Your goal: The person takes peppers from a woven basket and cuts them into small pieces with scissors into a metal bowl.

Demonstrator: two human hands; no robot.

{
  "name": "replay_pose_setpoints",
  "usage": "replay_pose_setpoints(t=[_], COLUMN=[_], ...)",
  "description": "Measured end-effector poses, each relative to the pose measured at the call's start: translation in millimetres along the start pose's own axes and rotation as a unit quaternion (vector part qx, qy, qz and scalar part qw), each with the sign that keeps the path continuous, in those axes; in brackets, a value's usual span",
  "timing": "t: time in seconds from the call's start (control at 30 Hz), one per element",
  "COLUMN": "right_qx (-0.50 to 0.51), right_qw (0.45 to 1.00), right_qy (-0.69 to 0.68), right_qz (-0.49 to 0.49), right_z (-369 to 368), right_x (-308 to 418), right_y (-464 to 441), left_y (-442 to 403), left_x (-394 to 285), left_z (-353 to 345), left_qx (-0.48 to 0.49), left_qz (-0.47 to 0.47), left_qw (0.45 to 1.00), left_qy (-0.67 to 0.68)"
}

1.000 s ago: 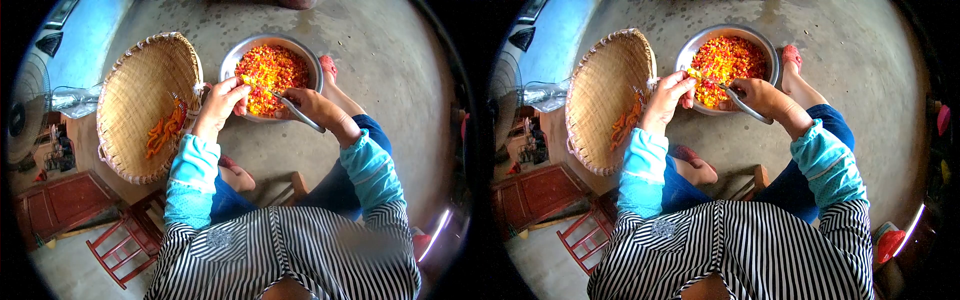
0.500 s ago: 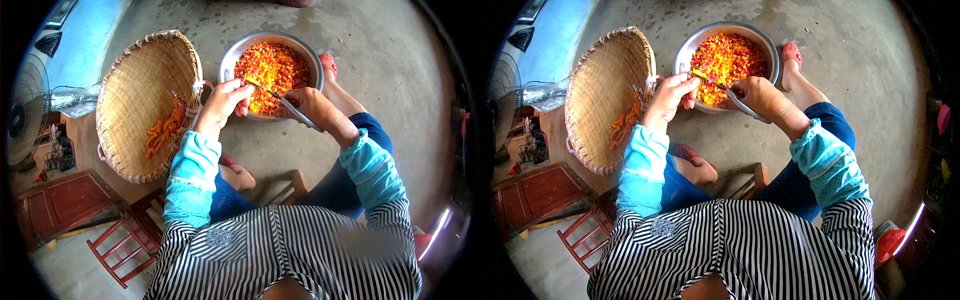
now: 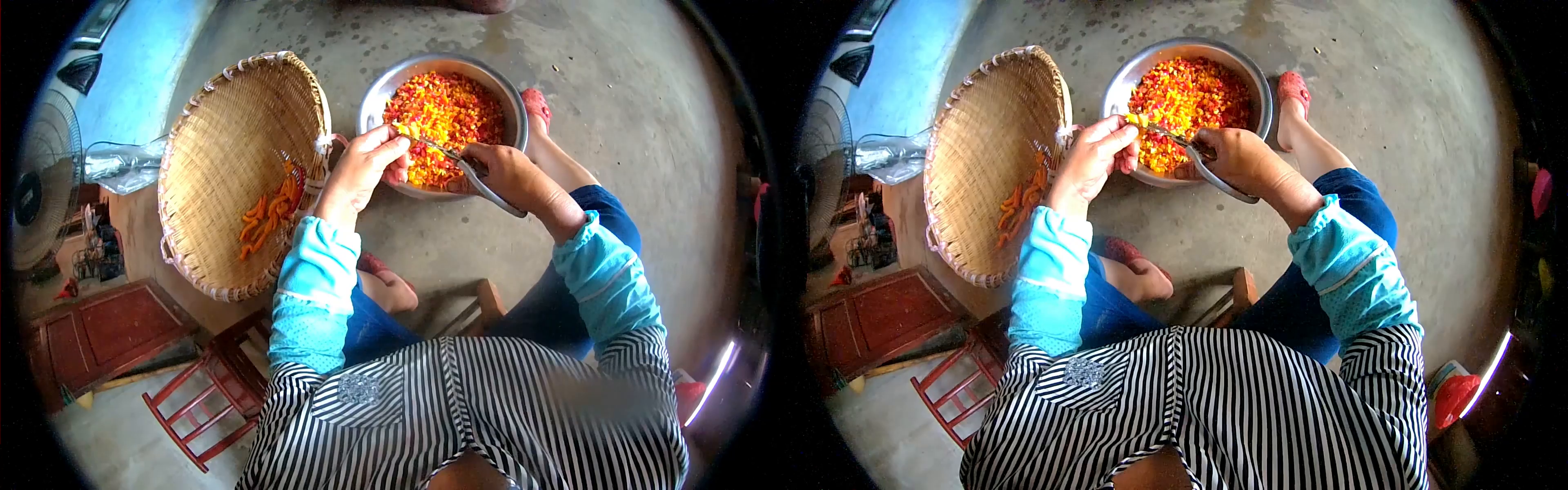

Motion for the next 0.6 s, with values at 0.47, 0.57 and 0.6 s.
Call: replay_pose_setpoints(t=[0.47,0.57,0.6], right_qx=[0.049,0.067,0.066], right_qw=[0.998,0.996,0.996], right_qy=[-0.003,0.002,0.002], right_qz=[-0.05,-0.054,-0.054], right_z=[3.7,4.7,9.4], right_x=[13.4,13.8,20.0], right_y=[0.6,0.6,-0.6], left_y=[-5.2,-6.1,-5.9], left_x=[8.6,9.4,9.0], left_z=[2.7,3.2,3.2], left_qx=[0.003,-0.01,-0.018], left_qz=[0.046,0.045,0.039], left_qw=[0.998,0.998,0.997], left_qy=[-0.033,-0.05,-0.071])
Point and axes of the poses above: each hand's wrist, its own y-axis away from the middle knuckle, its own z-axis out of the back of the hand, x = y × z, the point moved 4 cm from there along -y, towards the middle knuckle, and after that the axes turned 13 degrees about z, right-handed, at the moved point
